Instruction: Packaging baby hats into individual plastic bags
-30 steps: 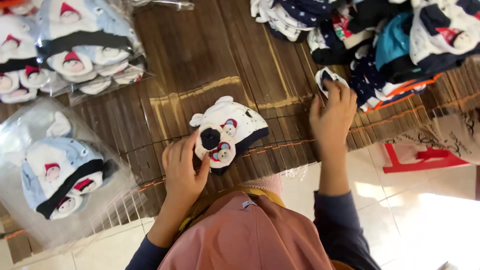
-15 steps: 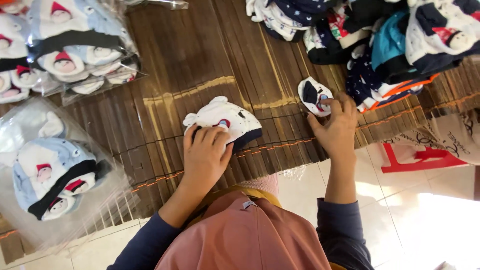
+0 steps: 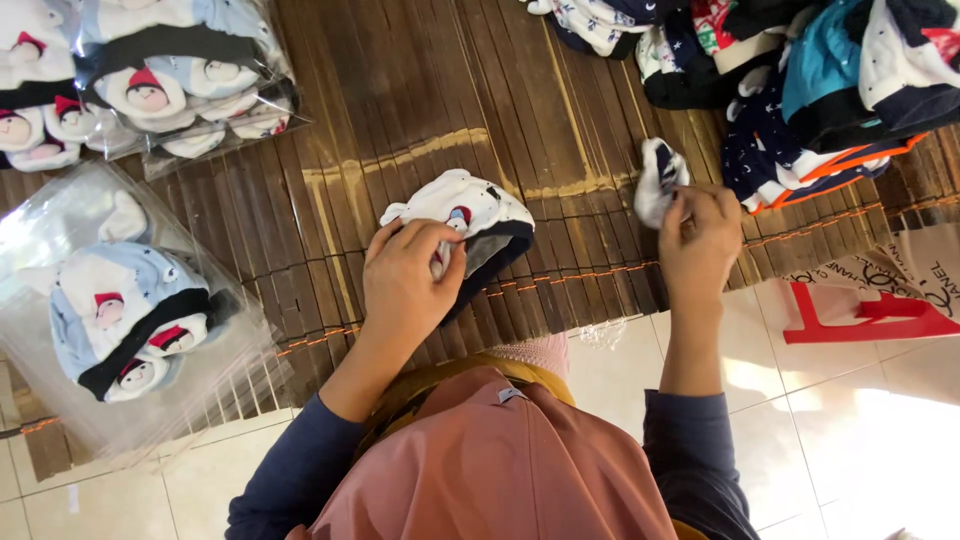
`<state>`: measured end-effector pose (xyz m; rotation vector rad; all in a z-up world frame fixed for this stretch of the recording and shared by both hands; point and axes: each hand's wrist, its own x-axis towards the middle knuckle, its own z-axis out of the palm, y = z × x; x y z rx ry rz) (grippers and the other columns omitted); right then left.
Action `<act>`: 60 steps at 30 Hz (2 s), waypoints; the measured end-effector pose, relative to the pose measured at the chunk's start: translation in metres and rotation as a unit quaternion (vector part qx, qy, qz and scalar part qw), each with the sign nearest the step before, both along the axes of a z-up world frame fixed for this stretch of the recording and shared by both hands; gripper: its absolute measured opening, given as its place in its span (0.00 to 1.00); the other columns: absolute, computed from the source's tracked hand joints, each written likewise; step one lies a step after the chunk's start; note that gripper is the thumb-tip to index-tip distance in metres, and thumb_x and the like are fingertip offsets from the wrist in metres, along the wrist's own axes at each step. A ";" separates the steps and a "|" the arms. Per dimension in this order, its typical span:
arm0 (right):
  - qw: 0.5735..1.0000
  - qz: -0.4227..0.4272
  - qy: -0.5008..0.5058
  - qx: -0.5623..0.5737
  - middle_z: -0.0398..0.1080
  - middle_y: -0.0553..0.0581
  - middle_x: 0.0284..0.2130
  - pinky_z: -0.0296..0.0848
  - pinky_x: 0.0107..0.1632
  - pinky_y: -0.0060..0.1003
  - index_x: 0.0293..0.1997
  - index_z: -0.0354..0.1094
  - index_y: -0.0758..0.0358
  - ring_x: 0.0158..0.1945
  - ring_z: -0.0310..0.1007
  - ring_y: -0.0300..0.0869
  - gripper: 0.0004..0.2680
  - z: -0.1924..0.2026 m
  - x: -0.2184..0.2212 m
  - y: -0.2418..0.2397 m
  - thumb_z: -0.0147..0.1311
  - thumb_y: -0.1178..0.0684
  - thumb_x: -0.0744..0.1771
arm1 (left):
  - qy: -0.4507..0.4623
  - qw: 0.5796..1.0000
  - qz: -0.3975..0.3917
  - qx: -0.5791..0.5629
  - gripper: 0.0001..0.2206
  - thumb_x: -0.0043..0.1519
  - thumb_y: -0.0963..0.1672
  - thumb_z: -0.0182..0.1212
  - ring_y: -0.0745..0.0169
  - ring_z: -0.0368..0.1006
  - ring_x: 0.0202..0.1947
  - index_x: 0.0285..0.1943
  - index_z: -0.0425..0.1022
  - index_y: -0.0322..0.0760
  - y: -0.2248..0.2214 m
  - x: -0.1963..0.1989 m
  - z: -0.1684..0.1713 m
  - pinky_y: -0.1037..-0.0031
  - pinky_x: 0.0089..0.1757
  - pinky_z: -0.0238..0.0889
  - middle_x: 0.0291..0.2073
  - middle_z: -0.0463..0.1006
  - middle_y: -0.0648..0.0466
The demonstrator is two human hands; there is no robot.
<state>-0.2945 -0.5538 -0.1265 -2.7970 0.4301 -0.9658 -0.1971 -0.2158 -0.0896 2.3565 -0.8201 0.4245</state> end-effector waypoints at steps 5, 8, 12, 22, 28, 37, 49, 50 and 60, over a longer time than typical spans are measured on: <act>0.993 0.061 0.037 0.094 0.73 0.57 0.40 0.74 0.49 0.45 0.40 0.77 0.61 0.44 0.74 0.54 0.02 0.026 -0.012 0.037 0.60 0.57 0.70 | 0.026 0.999 0.010 -0.041 0.05 0.58 0.45 0.69 0.61 0.80 0.39 0.39 0.77 0.51 -0.002 0.008 0.000 0.64 0.54 0.65 0.36 0.79 0.66; 0.998 0.001 0.042 0.054 0.72 0.63 0.47 0.71 0.50 0.56 0.47 0.76 0.58 0.49 0.73 0.62 0.11 0.012 -0.007 0.051 0.68 0.48 0.64 | 0.024 0.998 -0.005 -0.050 0.03 0.59 0.43 0.68 0.58 0.80 0.38 0.38 0.78 0.47 -0.004 0.005 0.009 0.64 0.54 0.65 0.33 0.79 0.62; 0.994 -0.078 0.068 0.025 0.71 0.65 0.45 0.67 0.54 0.57 0.51 0.73 0.59 0.51 0.73 0.62 0.20 0.008 0.000 0.060 0.67 0.34 0.65 | 0.031 0.998 -0.014 -0.059 0.03 0.59 0.42 0.69 0.59 0.79 0.37 0.38 0.80 0.47 -0.004 0.004 0.013 0.65 0.54 0.65 0.33 0.80 0.62; 0.998 0.018 0.004 0.055 0.70 0.63 0.36 0.68 0.44 0.48 0.40 0.76 0.65 0.40 0.71 0.58 0.05 0.016 0.004 0.049 0.64 0.55 0.65 | 0.032 0.996 0.004 -0.082 0.04 0.56 0.41 0.70 0.59 0.80 0.36 0.36 0.80 0.46 -0.002 0.009 0.010 0.66 0.52 0.67 0.30 0.79 0.62; 0.924 0.299 0.013 0.239 0.76 0.62 0.43 0.71 0.52 0.47 0.39 0.78 0.62 0.49 0.74 0.56 0.07 0.061 -0.016 0.106 0.67 0.60 0.61 | 0.046 0.994 0.002 -0.099 0.04 0.57 0.41 0.69 0.58 0.80 0.36 0.36 0.79 0.45 -0.003 0.006 0.015 0.65 0.52 0.67 0.30 0.79 0.61; 0.963 0.256 -0.017 0.088 0.74 0.61 0.43 0.73 0.49 0.47 0.41 0.77 0.65 0.48 0.73 0.56 0.07 0.048 0.016 0.161 0.65 0.58 0.63 | -0.018 0.995 0.019 -0.098 0.05 0.57 0.41 0.71 0.61 0.79 0.37 0.37 0.79 0.47 -0.008 -0.001 0.021 0.66 0.54 0.66 0.33 0.80 0.62; 0.975 0.212 -0.053 -0.044 0.74 0.53 0.41 0.67 0.43 0.42 0.41 0.78 0.53 0.47 0.72 0.51 0.07 0.020 0.027 0.169 0.66 0.48 0.63 | -0.094 0.992 0.034 -0.072 0.05 0.59 0.43 0.70 0.64 0.80 0.35 0.38 0.77 0.48 -0.012 -0.004 0.028 0.67 0.54 0.66 0.35 0.80 0.64; 0.972 0.217 -0.061 -0.059 0.74 0.52 0.41 0.67 0.43 0.42 0.41 0.78 0.51 0.46 0.72 0.50 0.07 0.018 0.028 0.170 0.66 0.47 0.63 | -0.102 0.991 0.041 -0.081 0.05 0.60 0.43 0.70 0.64 0.80 0.36 0.38 0.78 0.48 -0.011 -0.003 0.030 0.68 0.53 0.67 0.36 0.79 0.64; 0.982 0.156 -0.060 -0.090 0.72 0.60 0.42 0.65 0.45 0.47 0.38 0.75 0.59 0.47 0.70 0.55 0.08 0.018 0.043 0.163 0.66 0.49 0.64 | -0.152 0.988 0.017 -0.022 0.04 0.61 0.43 0.69 0.60 0.79 0.39 0.39 0.78 0.45 -0.022 -0.009 0.021 0.62 0.58 0.63 0.37 0.79 0.58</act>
